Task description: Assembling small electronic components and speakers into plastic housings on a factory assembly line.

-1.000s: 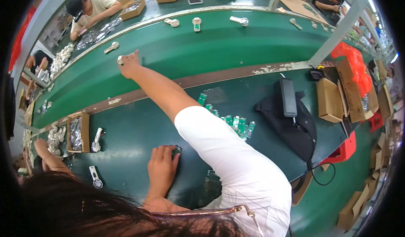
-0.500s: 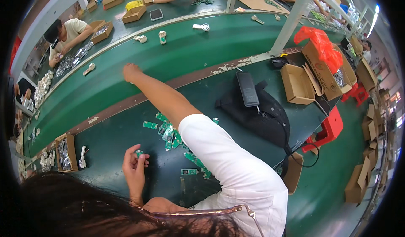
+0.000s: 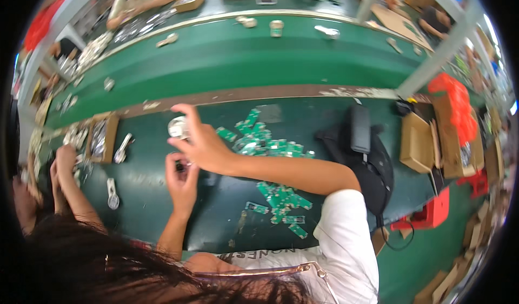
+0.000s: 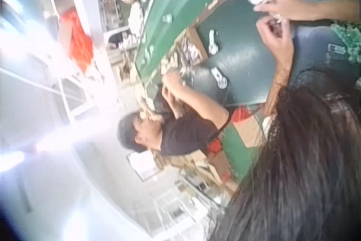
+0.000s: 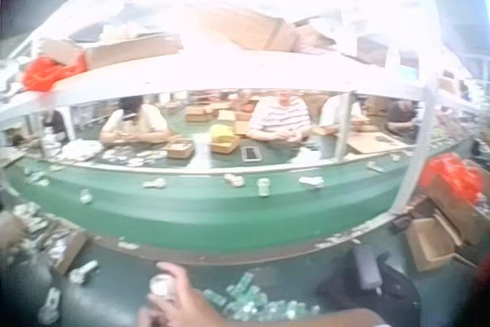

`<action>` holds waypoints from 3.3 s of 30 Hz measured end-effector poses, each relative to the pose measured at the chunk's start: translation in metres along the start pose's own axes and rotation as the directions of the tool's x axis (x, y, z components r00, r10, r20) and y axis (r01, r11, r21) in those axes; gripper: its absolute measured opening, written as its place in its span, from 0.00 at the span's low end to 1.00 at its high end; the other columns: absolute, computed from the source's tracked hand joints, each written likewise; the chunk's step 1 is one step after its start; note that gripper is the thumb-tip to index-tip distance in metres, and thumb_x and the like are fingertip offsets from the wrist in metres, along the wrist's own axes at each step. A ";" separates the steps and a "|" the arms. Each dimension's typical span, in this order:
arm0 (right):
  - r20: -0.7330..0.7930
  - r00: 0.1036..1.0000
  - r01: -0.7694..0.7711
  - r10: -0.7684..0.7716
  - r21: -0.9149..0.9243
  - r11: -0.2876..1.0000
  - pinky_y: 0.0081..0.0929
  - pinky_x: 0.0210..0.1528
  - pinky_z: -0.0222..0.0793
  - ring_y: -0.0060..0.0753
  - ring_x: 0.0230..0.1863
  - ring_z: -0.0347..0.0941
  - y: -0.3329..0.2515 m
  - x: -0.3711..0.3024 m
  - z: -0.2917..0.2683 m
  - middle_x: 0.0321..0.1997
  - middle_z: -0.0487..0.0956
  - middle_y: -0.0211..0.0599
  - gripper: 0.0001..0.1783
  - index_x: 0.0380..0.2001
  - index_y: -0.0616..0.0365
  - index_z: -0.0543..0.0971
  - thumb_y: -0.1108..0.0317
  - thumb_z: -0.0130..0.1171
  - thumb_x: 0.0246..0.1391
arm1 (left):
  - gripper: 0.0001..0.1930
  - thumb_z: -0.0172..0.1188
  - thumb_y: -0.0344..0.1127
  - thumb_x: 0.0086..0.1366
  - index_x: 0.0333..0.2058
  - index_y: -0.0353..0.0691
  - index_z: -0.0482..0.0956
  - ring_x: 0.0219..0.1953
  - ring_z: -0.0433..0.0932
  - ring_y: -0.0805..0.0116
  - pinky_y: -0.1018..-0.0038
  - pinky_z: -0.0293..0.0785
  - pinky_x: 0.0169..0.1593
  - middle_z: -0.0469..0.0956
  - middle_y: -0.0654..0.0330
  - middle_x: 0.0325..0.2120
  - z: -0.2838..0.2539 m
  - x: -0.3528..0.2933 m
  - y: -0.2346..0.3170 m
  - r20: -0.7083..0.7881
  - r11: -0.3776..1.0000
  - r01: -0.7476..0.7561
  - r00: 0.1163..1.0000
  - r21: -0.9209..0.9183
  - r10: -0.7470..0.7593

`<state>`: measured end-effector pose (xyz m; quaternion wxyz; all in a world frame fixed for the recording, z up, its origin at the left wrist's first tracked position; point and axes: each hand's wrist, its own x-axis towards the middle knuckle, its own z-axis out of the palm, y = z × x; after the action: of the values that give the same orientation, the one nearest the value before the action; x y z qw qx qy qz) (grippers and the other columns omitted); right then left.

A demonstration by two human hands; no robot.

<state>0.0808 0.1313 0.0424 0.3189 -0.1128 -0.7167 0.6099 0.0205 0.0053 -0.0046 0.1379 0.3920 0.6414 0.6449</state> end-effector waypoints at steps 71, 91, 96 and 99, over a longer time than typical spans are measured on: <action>0.316 0.856 -0.503 0.408 0.330 0.799 0.23 0.38 0.71 0.23 0.34 0.75 0.015 -0.033 -0.034 0.31 0.77 0.34 0.03 0.31 0.64 0.75 0.75 0.59 0.54 | 0.05 0.57 0.20 0.58 0.34 0.34 0.75 0.36 0.78 0.64 0.72 0.74 0.39 0.81 0.55 0.36 -0.024 0.007 0.006 0.136 0.940 -0.191 0.978 0.284 0.158; 0.161 0.918 -0.392 0.362 0.231 0.891 0.16 0.32 0.65 0.13 0.32 0.70 0.027 -0.050 -0.018 0.27 0.76 0.27 0.02 0.29 0.62 0.78 0.75 0.59 0.54 | 0.05 0.62 0.22 0.59 0.34 0.31 0.77 0.31 0.79 0.77 0.80 0.77 0.35 0.79 0.60 0.29 -0.009 -0.001 0.008 -0.014 0.975 0.165 0.986 -0.151 -0.169; 0.078 0.936 -0.352 0.344 0.180 0.918 0.15 0.32 0.64 0.14 0.32 0.69 0.023 -0.051 -0.015 0.31 0.75 0.28 0.01 0.29 0.63 0.79 0.77 0.61 0.52 | 0.05 0.63 0.22 0.57 0.31 0.32 0.76 0.28 0.81 0.74 0.79 0.78 0.32 0.81 0.58 0.28 -0.007 -0.004 0.005 -0.071 0.984 0.062 0.996 0.168 -0.051; 0.075 0.944 -0.330 0.322 0.205 0.921 0.16 0.32 0.64 0.15 0.33 0.69 0.027 -0.054 -0.012 0.32 0.75 0.29 0.01 0.29 0.64 0.78 0.78 0.61 0.51 | 0.06 0.64 0.23 0.55 0.30 0.33 0.76 0.26 0.82 0.71 0.78 0.78 0.30 0.81 0.56 0.26 -0.006 -0.008 0.004 -0.054 0.942 -0.053 0.996 0.332 0.076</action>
<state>0.1235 0.1170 -0.0001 0.2090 -0.1832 -0.6242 0.7301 0.0230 -0.0046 -0.0029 0.0279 0.4087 0.7312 0.5454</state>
